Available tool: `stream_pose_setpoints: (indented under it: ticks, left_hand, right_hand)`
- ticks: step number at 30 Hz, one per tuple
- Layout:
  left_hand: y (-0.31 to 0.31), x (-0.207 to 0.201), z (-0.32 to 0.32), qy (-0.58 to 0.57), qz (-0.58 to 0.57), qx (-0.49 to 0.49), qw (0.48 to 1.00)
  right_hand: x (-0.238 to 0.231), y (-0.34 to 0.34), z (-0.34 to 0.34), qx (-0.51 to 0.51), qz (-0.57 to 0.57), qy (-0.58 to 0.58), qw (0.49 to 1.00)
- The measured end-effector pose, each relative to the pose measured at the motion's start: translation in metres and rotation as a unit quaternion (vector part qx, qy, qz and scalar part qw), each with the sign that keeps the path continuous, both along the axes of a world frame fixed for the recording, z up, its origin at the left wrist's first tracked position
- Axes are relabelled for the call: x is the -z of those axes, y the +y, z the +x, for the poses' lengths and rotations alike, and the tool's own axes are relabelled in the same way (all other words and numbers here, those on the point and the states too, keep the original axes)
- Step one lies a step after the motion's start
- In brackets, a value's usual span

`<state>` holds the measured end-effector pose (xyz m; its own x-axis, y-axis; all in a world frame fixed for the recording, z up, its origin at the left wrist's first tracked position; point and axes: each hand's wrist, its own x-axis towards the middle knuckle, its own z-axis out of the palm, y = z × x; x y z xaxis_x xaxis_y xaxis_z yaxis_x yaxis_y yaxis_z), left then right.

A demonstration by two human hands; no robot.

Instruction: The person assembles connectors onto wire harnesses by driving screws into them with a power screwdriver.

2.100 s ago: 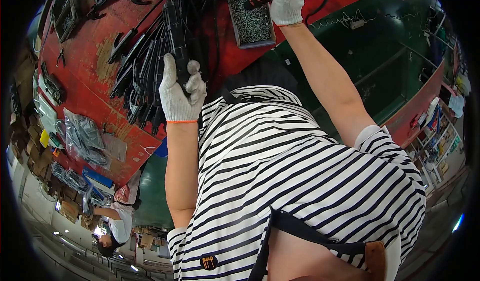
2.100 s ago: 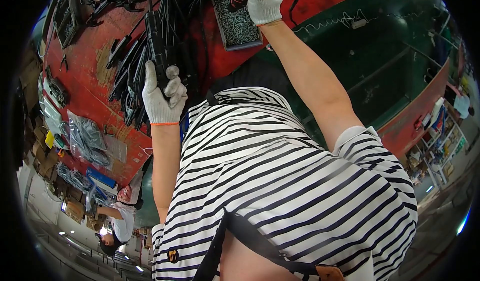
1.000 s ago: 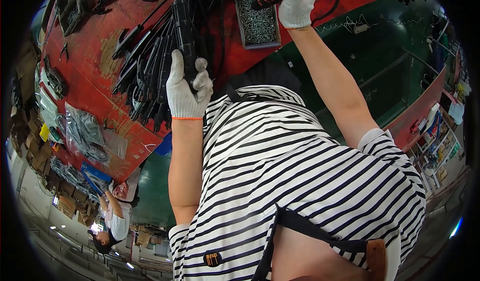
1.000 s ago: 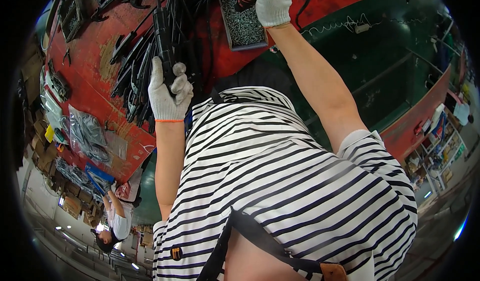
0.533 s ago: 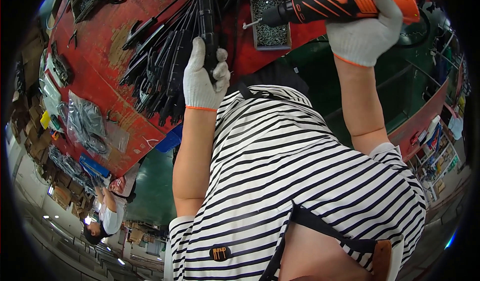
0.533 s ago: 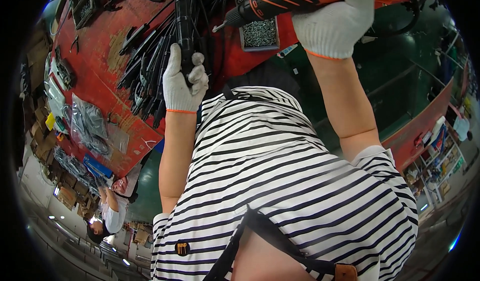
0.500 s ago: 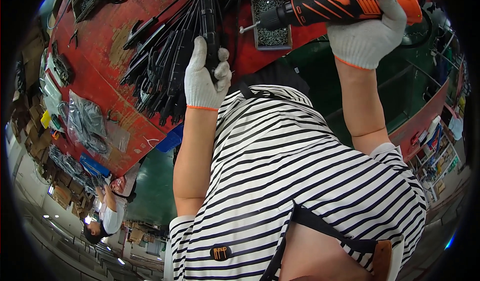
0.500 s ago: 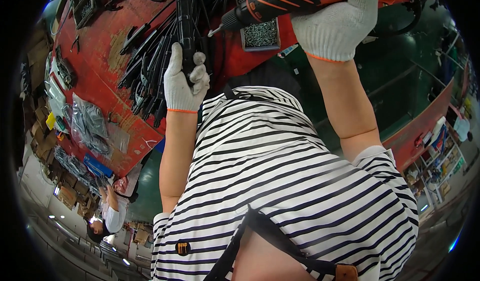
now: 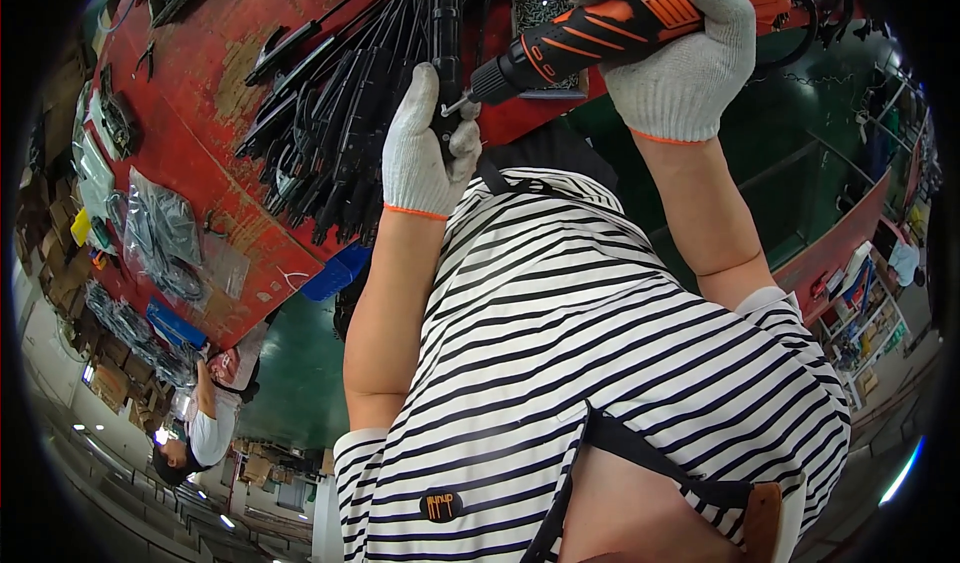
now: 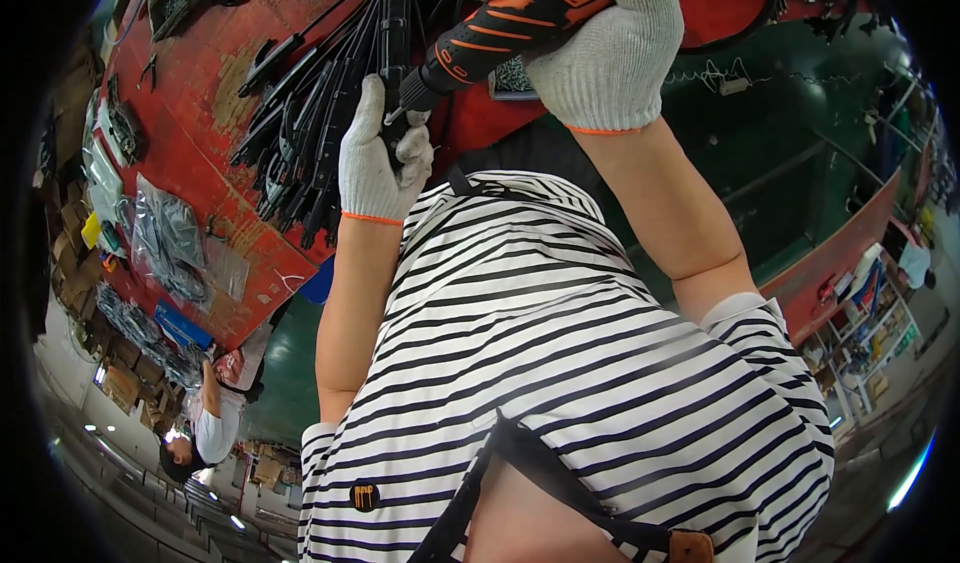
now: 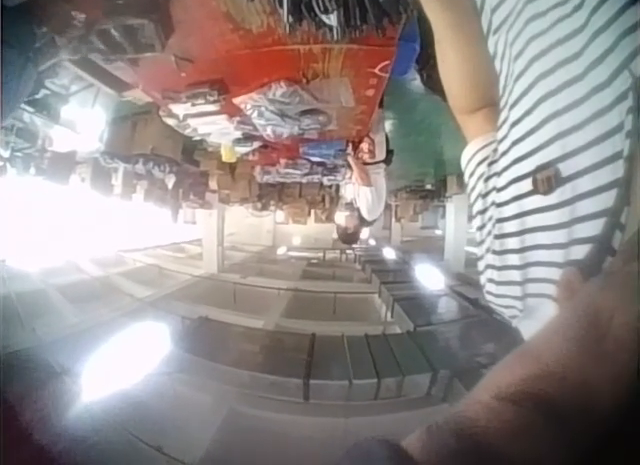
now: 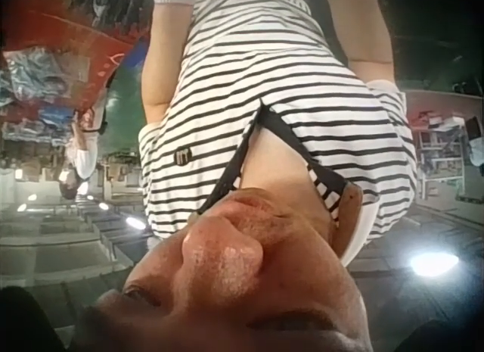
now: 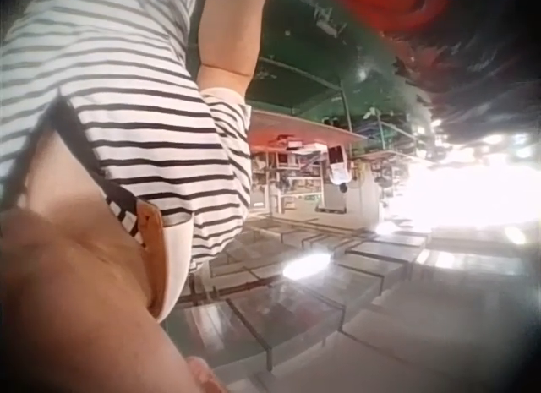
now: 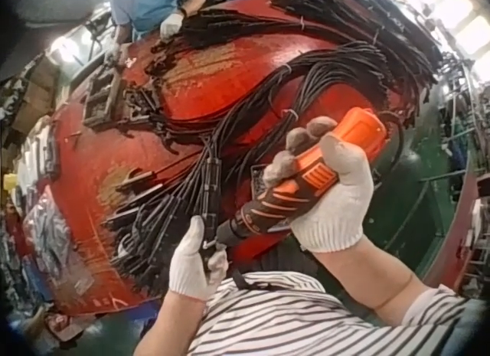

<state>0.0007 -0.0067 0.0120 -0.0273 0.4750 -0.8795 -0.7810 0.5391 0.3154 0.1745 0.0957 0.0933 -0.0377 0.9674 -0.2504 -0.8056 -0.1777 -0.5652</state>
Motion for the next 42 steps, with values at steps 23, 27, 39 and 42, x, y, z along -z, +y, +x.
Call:
stream_pose_setpoints:
  ticks: [23, 27, 39, 42]
  left_hand:
    - [0.001, -0.012, -0.009, -0.016, 0.036, 0.035, 0.999]
    - [0.003, -0.013, -0.007, -0.005, 0.05, 0.049, 0.998]
    - [0.005, -0.017, 0.002, 0.019, 0.046, 0.042, 0.998]
    - [0.006, -0.017, 0.005, 0.039, 0.05, 0.046, 0.997]
  right_hand:
    - [0.002, -0.005, -0.016, 0.009, 0.06, -0.063, 0.996]
    - [0.03, 0.012, -0.025, -0.101, 0.194, 0.464, 0.858]
    - [-0.021, -0.028, 0.002, -0.095, 0.215, -0.141, 0.962]
    - [-0.038, -0.05, -0.021, 0.009, 0.075, -0.026, 0.997]
